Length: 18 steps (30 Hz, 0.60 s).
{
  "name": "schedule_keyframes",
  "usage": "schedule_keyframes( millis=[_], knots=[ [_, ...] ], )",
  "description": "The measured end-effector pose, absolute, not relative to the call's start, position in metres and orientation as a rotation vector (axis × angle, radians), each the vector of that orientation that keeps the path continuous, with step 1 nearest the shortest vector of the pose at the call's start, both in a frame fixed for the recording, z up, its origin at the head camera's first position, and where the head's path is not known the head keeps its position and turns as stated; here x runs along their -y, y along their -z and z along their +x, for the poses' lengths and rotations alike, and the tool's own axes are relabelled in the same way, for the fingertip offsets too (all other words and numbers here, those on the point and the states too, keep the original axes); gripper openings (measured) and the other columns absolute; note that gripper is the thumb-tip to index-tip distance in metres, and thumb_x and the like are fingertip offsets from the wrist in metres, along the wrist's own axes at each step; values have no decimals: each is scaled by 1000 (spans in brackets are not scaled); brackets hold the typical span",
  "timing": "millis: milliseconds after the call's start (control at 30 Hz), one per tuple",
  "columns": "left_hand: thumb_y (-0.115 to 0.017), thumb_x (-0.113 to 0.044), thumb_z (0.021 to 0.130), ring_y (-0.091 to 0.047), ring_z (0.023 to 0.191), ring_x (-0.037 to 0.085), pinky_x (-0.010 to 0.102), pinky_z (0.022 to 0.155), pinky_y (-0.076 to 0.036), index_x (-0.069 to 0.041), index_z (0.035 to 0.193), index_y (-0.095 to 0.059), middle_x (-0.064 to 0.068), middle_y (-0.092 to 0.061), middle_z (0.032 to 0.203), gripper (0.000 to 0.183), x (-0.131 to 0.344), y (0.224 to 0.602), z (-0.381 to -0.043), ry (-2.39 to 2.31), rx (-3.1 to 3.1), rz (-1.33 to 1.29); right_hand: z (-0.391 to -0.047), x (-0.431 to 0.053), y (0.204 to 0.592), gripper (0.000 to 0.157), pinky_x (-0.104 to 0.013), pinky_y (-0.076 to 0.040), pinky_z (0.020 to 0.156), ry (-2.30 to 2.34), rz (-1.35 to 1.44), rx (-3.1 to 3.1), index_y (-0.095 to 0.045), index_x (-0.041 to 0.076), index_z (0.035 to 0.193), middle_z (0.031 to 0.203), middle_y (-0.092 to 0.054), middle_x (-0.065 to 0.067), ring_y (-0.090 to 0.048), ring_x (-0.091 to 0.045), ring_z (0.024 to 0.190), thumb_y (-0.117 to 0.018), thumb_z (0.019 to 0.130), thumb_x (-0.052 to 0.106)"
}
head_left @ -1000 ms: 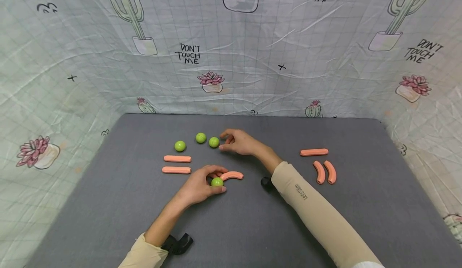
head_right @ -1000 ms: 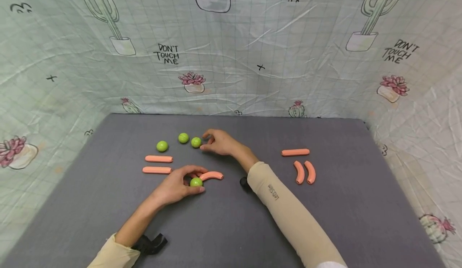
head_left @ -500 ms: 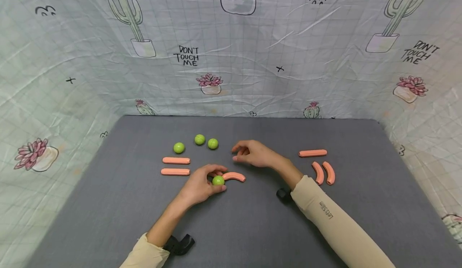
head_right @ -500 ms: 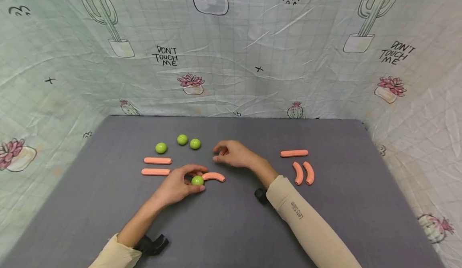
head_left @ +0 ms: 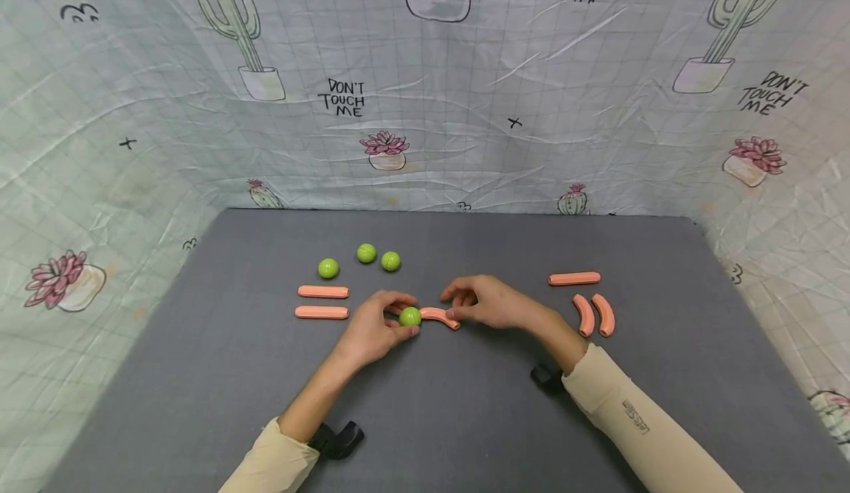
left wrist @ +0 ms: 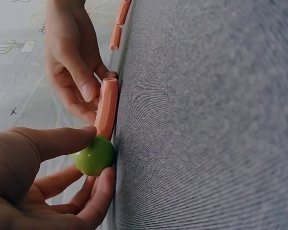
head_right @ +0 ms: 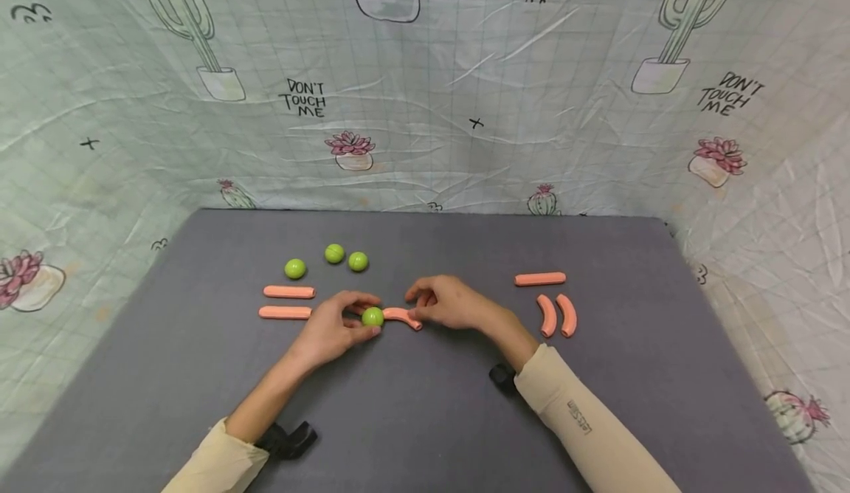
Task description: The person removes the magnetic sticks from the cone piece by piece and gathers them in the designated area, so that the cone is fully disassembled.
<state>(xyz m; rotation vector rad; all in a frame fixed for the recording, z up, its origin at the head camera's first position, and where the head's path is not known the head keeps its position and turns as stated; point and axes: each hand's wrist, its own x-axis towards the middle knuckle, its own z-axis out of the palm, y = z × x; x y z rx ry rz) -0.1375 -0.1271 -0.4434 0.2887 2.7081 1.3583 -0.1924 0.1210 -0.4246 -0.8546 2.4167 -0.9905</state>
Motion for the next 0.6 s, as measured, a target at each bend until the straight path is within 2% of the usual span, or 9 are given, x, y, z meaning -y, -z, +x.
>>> schedule_keyframes(
  millis=[167,267,600],
  knots=[
    [-87,-12,85,-68,103,21,29,86,-61,-6,121,-74,10,-66,111,40,128,444,-139,-1435,-2675,227,-186,-120,426,32,-24,-53,74,988,-852,-2395,-70,4,128,96,-73,-4,-65,-8,81,-74,98,17],
    [-87,-11,84,-68,99,20,28,83,-61,-5,118,-75,11,-67,108,37,127,445,-140,-1447,-2686,236,-183,-120,427,33,-23,-52,70,973,-833,-2387,-70,6,129,97,-71,-3,-63,-7,79,-75,97,16],
    [-88,-11,83,-69,90,15,28,80,-58,-11,112,-78,6,-73,103,30,126,445,-144,-1416,-2712,234,-176,-116,427,32,-24,-50,71,964,-828,-2399,-69,8,126,97,-68,-4,-60,-9,80,-77,96,17]
  ],
)
